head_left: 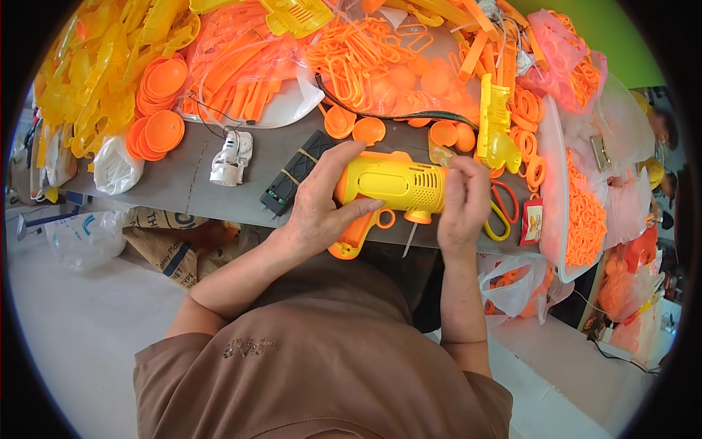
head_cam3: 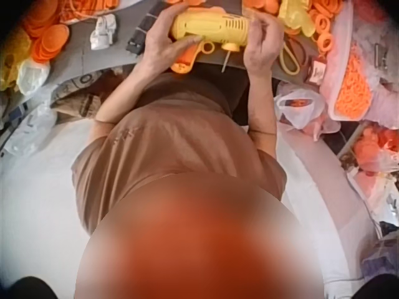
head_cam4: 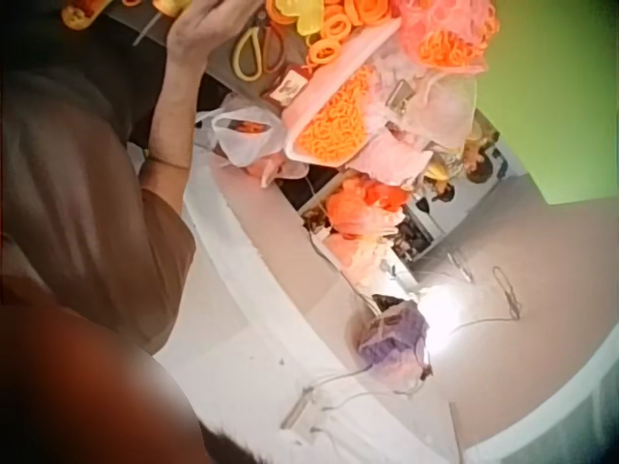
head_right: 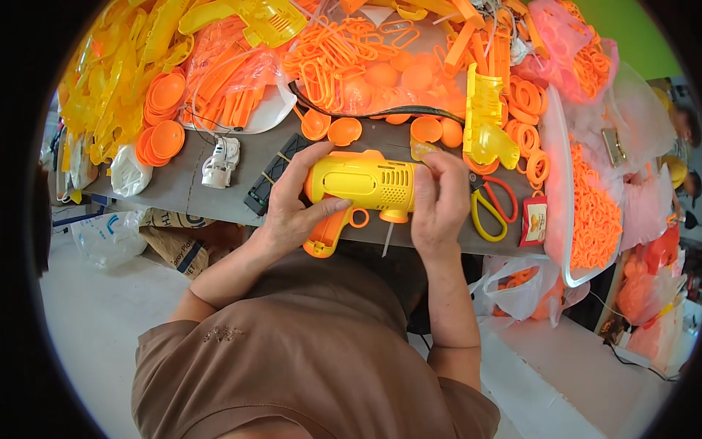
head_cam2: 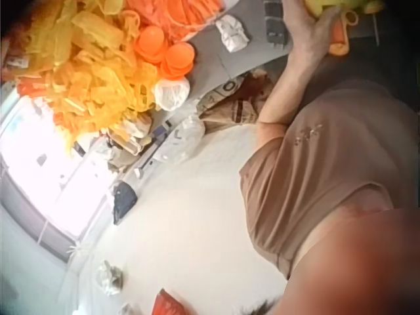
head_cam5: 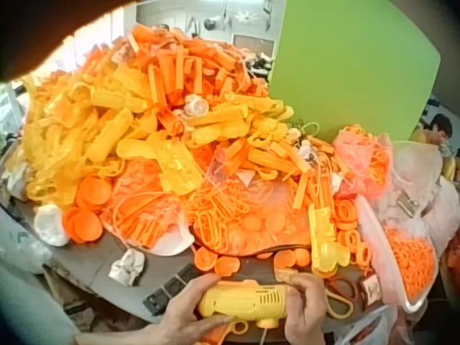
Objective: Assembling various components of a plastic toy gun on a workbench.
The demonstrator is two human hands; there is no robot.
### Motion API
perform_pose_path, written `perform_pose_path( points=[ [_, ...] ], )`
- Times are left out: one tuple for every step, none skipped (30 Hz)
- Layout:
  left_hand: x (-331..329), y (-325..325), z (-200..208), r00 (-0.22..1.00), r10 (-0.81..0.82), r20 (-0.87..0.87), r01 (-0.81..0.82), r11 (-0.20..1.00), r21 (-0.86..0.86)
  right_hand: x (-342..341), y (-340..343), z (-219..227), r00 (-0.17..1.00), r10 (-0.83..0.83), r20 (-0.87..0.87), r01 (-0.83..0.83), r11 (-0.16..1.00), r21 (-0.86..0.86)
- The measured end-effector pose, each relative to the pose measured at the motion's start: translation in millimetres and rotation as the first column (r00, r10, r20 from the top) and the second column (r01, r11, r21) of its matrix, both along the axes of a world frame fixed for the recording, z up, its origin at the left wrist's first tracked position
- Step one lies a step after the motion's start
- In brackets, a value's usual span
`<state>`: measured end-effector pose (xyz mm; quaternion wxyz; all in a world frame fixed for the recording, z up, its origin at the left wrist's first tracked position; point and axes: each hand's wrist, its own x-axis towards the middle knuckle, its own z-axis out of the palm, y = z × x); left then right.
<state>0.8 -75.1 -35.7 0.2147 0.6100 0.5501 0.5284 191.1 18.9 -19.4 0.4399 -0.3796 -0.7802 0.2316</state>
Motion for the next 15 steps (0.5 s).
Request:
perform_pose_path(
  points=[
    [1.6,-0.4,-0.6,0.988,0.018,0.153,-0.005,0.996,-0.088,0.8,3.8,9.0,0.999,-0.010,-0.039,0.009,0.999,-0.040],
    [3.3,-1.8,-1.8,0.952,0.047,0.302,0.007,0.984,-0.177,1.2,5.9,18.7,0.997,-0.025,-0.075,0.019,0.996,-0.082],
    [3.8,-2.1,-3.2,0.950,0.041,0.309,0.015,0.984,-0.179,0.2,9.4,27.4,0.997,-0.032,-0.068,0.026,0.996,-0.084],
    [3.9,-1.8,-4.7,0.945,0.046,0.323,0.015,0.983,-0.184,-1.6,13.9,35.8,0.990,-0.021,-0.139,0.010,0.997,-0.082],
    [3.8,-1.2,-6.0,0.940,0.052,0.337,0.012,0.982,-0.186,-3.0,17.3,42.1,0.978,-0.008,-0.210,-0.008,0.997,-0.076],
    [3.6,-1.5,-6.5,0.938,0.046,0.344,0.020,0.982,-0.186,-3.1,18.0,46.6,0.979,-0.015,-0.203,-0.001,0.997,-0.076],
    [2.7,-2.1,-6.7,0.946,0.041,0.322,0.013,0.986,-0.163,-2.8,18.1,50.4,0.978,-0.010,-0.208,-0.012,0.995,-0.102],
    [2.3,-1.2,-6.7,0.953,0.036,0.301,0.006,0.990,-0.138,-1.1,18.8,53.3,0.977,-0.006,-0.214,-0.021,0.992,-0.125],
    [2.1,-0.7,-7.3,0.951,0.027,0.309,0.015,0.991,-0.134,3.3,19.8,52.8,0.983,-0.007,-0.185,-0.016,0.993,-0.121],
    [2.2,-0.5,-7.9,0.950,0.025,0.312,0.015,0.992,-0.123,7.3,19.2,52.3,0.984,-0.013,-0.178,-0.008,0.993,-0.117],
    [2.2,-0.6,-8.5,0.949,0.023,0.315,0.014,0.993,-0.113,11.4,16.8,51.2,0.987,-0.015,-0.162,-0.011,0.988,-0.156],
    [2.3,-0.4,-7.6,0.948,0.016,0.319,0.021,0.994,-0.111,15.3,14.9,50.0,0.989,-0.015,-0.147,-0.014,0.981,-0.196],
    [2.3,-0.1,-5.4,0.946,0.011,0.323,0.030,0.992,-0.122,18.8,13.9,48.9,0.991,-0.030,-0.131,0.001,0.977,-0.214],
    [1.8,-0.6,-4.5,0.946,0.008,0.325,0.038,0.990,-0.135,21.5,12.2,47.2,0.991,-0.034,-0.129,0.005,0.977,-0.213],
    [2.0,-0.8,-4.7,0.945,0.005,0.326,0.041,0.990,-0.134,24.4,10.4,45.8,0.993,-0.032,-0.114,0.005,0.973,-0.229]
  ],
)
